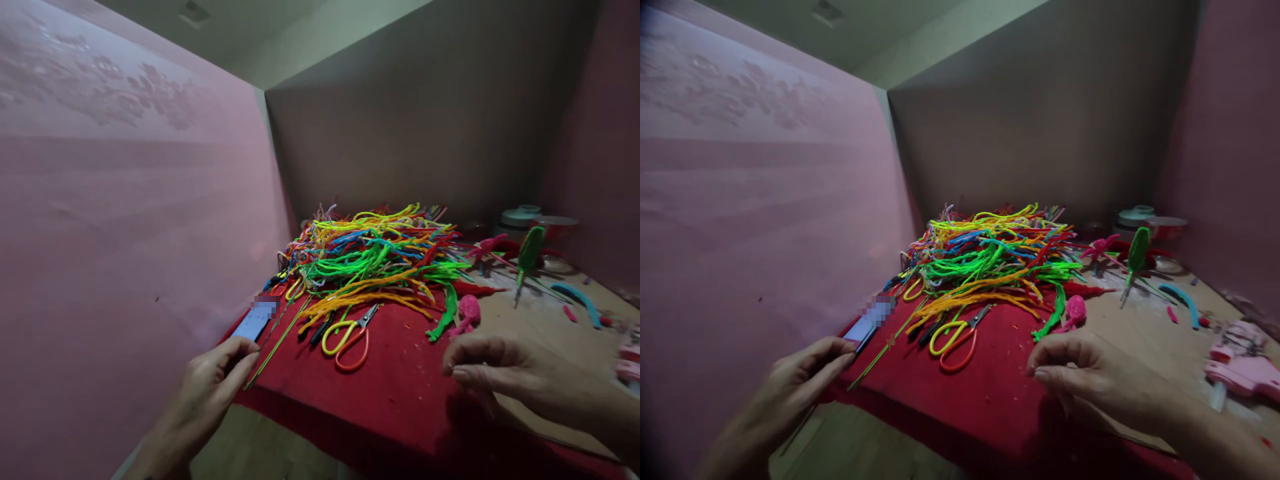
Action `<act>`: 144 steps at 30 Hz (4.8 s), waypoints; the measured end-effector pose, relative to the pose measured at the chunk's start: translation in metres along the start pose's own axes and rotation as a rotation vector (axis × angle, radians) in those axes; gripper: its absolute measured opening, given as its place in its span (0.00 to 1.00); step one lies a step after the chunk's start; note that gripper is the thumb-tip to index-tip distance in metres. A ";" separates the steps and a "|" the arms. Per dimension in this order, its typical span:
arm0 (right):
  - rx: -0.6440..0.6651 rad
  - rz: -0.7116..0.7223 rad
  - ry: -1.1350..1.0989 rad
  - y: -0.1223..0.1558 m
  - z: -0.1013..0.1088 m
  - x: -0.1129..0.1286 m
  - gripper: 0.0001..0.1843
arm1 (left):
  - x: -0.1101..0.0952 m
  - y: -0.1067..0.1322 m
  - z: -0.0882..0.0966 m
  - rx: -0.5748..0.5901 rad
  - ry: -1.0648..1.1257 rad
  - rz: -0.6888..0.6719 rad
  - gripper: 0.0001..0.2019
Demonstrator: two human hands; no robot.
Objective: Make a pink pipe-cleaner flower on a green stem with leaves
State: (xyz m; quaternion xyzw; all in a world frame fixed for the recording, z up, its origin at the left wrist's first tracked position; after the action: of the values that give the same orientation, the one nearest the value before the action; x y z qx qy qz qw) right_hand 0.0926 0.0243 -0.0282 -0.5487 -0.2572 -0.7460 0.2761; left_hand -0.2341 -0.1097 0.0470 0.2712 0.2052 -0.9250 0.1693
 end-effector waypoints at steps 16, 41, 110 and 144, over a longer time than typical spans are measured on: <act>-0.426 0.141 -0.590 0.013 -0.009 0.016 0.14 | -0.115 0.056 -0.157 0.693 0.486 -0.167 0.09; -0.446 0.091 -0.748 0.031 -0.017 -0.002 0.12 | -0.132 0.087 -0.209 1.057 1.188 0.298 0.10; -0.455 0.119 -0.693 0.050 -0.021 -0.003 0.12 | -0.156 0.080 -0.182 0.500 0.671 -0.368 0.10; -0.510 0.040 -0.301 0.064 -0.001 -0.001 0.10 | -0.149 0.071 -0.190 0.579 0.572 -0.190 0.11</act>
State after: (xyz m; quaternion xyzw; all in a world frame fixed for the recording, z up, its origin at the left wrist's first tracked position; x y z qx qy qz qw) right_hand 0.1371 -0.0222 -0.0243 -0.7098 -0.0888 -0.6912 0.1027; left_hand -0.0034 -0.0514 -0.0341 0.5334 -0.0006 -0.8435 -0.0637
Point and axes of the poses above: each hand's wrist, its own y-axis away from the middle knuckle, its own z-axis out of the back of the hand, x = y × z, the point moved 8 cm from there along -y, towards the middle knuckle, and after that the axes turned 2 degrees about z, right-handed, at the moved point
